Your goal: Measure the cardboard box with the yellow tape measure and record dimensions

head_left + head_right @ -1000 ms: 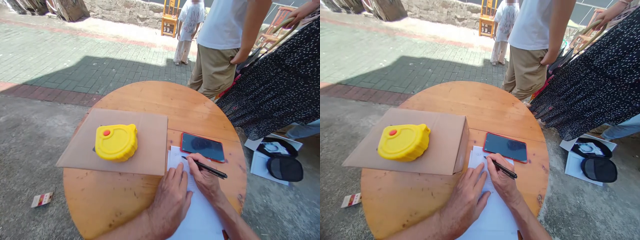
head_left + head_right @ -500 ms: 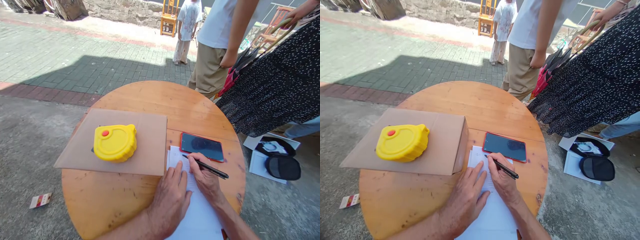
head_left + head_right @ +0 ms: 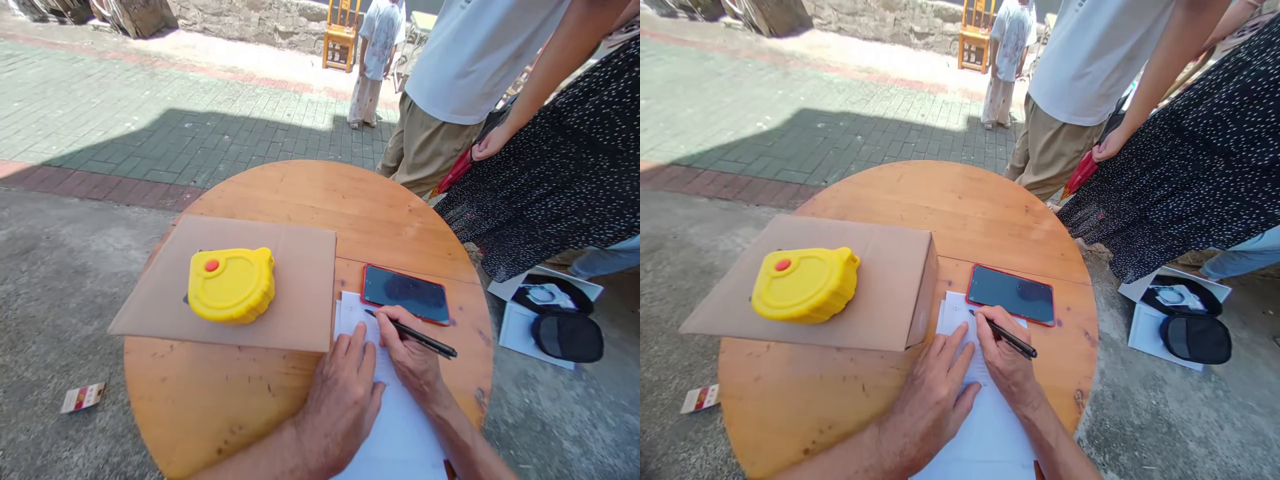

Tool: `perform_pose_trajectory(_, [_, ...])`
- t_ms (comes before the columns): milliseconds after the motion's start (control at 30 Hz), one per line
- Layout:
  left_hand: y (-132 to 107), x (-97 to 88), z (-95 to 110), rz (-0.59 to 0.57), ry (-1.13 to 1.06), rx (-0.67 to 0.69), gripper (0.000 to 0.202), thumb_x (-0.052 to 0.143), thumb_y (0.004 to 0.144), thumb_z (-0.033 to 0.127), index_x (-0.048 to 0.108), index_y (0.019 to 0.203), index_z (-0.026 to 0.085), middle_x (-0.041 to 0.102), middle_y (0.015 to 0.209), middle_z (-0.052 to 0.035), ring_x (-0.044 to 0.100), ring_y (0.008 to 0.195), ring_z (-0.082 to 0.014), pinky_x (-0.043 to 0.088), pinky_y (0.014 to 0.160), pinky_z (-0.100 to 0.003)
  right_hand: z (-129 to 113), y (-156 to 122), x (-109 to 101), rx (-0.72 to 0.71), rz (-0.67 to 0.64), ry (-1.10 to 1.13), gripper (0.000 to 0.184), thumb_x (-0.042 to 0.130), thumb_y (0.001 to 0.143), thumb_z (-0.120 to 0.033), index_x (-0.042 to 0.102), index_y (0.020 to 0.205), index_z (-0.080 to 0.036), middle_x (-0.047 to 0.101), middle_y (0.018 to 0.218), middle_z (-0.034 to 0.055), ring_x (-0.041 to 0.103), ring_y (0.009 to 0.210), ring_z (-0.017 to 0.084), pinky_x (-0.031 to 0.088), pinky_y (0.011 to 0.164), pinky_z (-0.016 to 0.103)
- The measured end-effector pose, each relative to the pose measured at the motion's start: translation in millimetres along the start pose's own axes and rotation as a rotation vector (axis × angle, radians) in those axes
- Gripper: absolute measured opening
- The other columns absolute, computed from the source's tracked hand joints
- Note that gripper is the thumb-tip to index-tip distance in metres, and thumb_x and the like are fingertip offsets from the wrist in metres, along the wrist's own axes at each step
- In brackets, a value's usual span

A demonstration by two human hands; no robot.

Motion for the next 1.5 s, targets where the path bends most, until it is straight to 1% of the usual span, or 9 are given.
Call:
perform_pose_trajectory(100, [2, 1.2, 0, -0.03, -0.018, -0.002, 0.043, 0.063, 0.085, 0.023, 0.054, 0.126, 0.013, 0.051, 0.146, -0.0145, 0.057, 0.117, -0.0315, 0.054, 0.094, -0.048, 1, -1, -3, 0.009, 0.027, -0.004, 0.018, 0.052, 0.095, -0.027, 0.065, 0.085, -0.021, 0.056, 0.057, -0.0041, 0.054, 0.053, 0.013, 0.046, 0.058, 0.027])
perform_pose_trajectory(267, [5, 0.6, 0, -0.052, -0.023, -0.007, 0.046, 0.064, 0.084, 0.023, 0.053, 0.128, 0.012, 0.05, 0.147, -0.0155, 0.057, 0.114, -0.0317, 0.054, 0.093, -0.048, 12, -6, -9, 0.06, 0.075, 0.05, 0.018, 0.052, 0.096, -0.031, 0.064, 0.086, -0.022, 0.055, 0.055, -0.0052, 0.055, 0.051, 0.013, 0.047, 0.058, 0.027])
perform_pose_trajectory(400, [4, 1.0, 0, -0.053, -0.018, -0.009, 0.046, 0.065, 0.083, 0.023, 0.055, 0.127, 0.012, 0.052, 0.145, -0.0154, 0.058, 0.111, -0.0319, 0.055, 0.091, -0.049, 17, -8, -6, 0.088, 0.067, 0.05, 0.019, 0.052, 0.097, -0.033, 0.064, 0.089, -0.022, 0.054, 0.055, -0.0054, 0.054, 0.05, 0.013, 0.047, 0.056, 0.027])
perform_pose_trajectory(633, [5, 0.7, 1, -0.041, -0.018, -0.005, 0.046, 0.066, 0.082, 0.022, 0.056, 0.125, 0.012, 0.053, 0.144, -0.0151, 0.059, 0.11, -0.0322, 0.056, 0.089, -0.049, 18, -7, -3, 0.089, 0.053, 0.043, 0.018, 0.052, 0.097, -0.033, 0.064, 0.091, -0.022, 0.055, 0.056, -0.0053, 0.054, 0.049, 0.013, 0.046, 0.054, 0.026])
perform_pose_trajectory(900, [4, -0.5, 1, -0.009, 0.005, 0.006, 0.045, 0.066, 0.082, 0.022, 0.057, 0.124, 0.011, 0.053, 0.144, -0.0164, 0.059, 0.111, -0.033, 0.056, 0.089, -0.049, 13, -5, -3, 0.067, 0.033, -0.012, 0.019, 0.051, 0.097, -0.033, 0.064, 0.089, -0.022, 0.057, 0.06, -0.0039, 0.055, 0.052, 0.013, 0.047, 0.056, 0.026])
perform_pose_trajectory(1033, [6, -1.6, 1, -0.015, -0.002, 0.0, 0.045, 0.067, 0.081, 0.022, 0.057, 0.124, 0.011, 0.053, 0.144, -0.0156, 0.059, 0.11, -0.0325, 0.056, 0.089, -0.049, 13, -6, -5, 0.074, 0.054, -0.007, 0.018, 0.051, 0.097, -0.032, 0.064, 0.089, -0.022, 0.056, 0.057, -0.0045, 0.055, 0.051, 0.013, 0.047, 0.055, 0.026])
perform_pose_trajectory(1267, [5, -2.8, 2, -0.022, 0.001, 0.004, 0.046, 0.068, 0.081, 0.023, 0.057, 0.124, 0.012, 0.054, 0.143, -0.0152, 0.059, 0.109, -0.0324, 0.057, 0.088, -0.048, 15, -8, -4, 0.08, 0.043, 0.008, 0.019, 0.052, 0.097, -0.033, 0.064, 0.088, -0.022, 0.055, 0.057, -0.0046, 0.055, 0.052, 0.013, 0.047, 0.057, 0.026])
perform_pose_trajectory(1500, [6, -1.0, 0, -0.053, -0.024, -0.001, 0.044, 0.064, 0.083, 0.021, 0.056, 0.125, 0.012, 0.052, 0.144, -0.0139, 0.058, 0.108, -0.0304, 0.056, 0.09, -0.047, 22, -11, -7, 0.125, 0.076, 0.042, 0.018, 0.052, 0.097, -0.033, 0.064, 0.089, -0.022, 0.054, 0.055, -0.0053, 0.054, 0.049, 0.013, 0.046, 0.054, 0.026])
Point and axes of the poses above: each hand's wrist, its own y-axis towards the middle knuckle, its own x-axis out of the palm, z = x × y, the point moved 10 cm from there along y, towards the middle knuckle
